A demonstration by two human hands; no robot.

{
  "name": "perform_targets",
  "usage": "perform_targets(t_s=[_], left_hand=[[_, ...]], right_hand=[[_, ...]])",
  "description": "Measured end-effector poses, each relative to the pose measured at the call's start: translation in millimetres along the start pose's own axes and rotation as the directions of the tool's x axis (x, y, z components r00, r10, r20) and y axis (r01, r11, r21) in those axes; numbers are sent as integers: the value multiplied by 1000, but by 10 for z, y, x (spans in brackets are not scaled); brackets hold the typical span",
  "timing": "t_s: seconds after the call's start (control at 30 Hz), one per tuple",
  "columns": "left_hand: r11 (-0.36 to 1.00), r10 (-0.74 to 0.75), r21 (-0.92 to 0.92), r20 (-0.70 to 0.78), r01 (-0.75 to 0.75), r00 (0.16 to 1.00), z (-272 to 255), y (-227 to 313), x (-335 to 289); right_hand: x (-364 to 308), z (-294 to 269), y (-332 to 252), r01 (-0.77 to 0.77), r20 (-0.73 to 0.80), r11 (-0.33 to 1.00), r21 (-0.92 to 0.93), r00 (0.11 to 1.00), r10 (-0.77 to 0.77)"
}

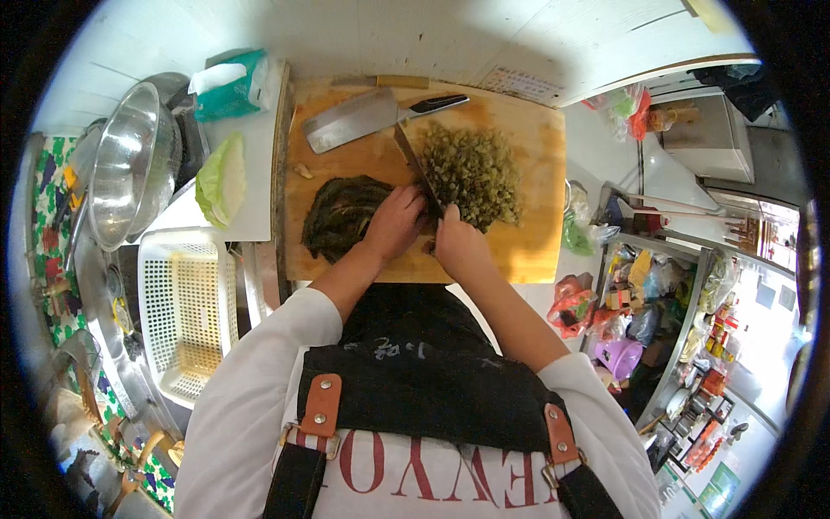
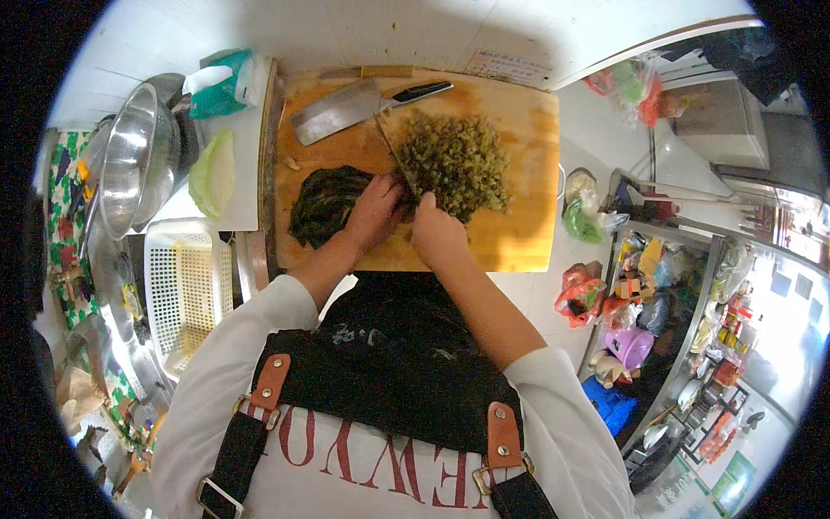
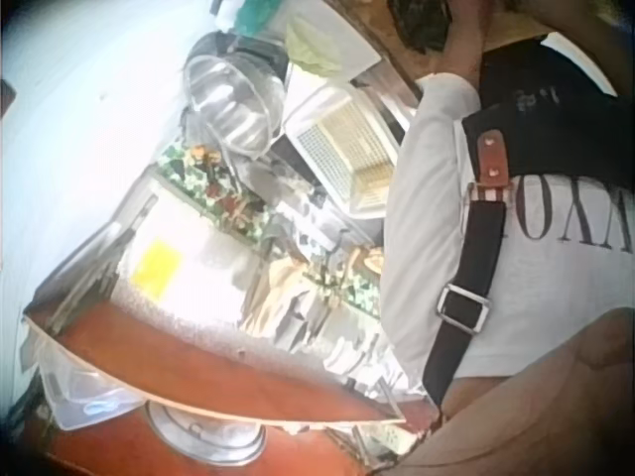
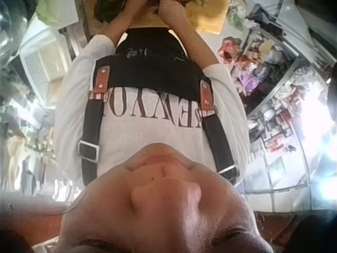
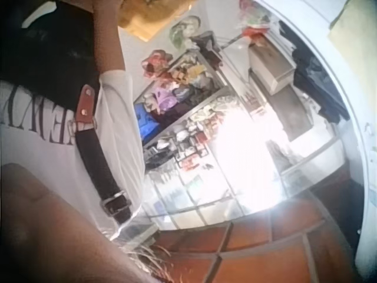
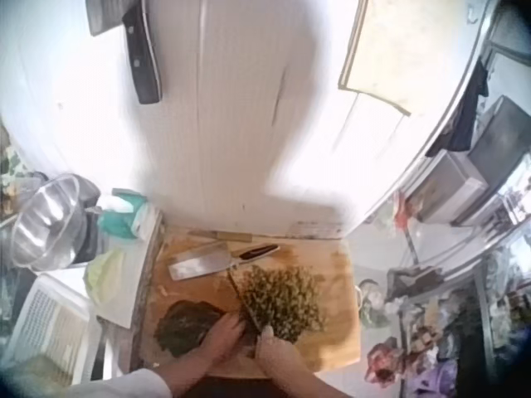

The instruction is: The person chops green leafy vegetables on a wooden cutting board using a cleaver, then scrapes the chopped pieces into a white basket. The person also moves a metal bowl and places it on a stove.

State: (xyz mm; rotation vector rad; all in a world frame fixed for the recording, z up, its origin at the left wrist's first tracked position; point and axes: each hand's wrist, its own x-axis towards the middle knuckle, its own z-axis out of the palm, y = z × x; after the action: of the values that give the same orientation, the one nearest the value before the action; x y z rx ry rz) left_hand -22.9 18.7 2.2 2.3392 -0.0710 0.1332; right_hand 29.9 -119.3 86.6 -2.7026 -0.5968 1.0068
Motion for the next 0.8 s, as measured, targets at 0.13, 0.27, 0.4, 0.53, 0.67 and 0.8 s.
perform_targets(t_s=[0.13,0.27,0.4,0.53,0.67,0.8], left_hand=[[987,40,159,-8,-38,999,24,-35,6],[943,-31,333,31,19,999,-20,-54,-30],[943,-108,329,154,53,982,-141,83,72],[922,-104,380,72,69,992,-193,143,40],[820,-197,568,163,71,967,-169,-22,46],[796,-524,512,318,322,790,-464,210,429]], right_hand=[[51,145,127,77,-118,997,0,990,-76],[-240,185,387,-27,-46,999,-41,999,25],[-161,-21,569,-40,-58,998,-56,998,37],[-104,-157,656,35,-123,999,-24,992,-37],[-329,-208,811,169,-277,980,106,951,-134],[-619,-345,1083,147,-176,986,80,976,-131]])
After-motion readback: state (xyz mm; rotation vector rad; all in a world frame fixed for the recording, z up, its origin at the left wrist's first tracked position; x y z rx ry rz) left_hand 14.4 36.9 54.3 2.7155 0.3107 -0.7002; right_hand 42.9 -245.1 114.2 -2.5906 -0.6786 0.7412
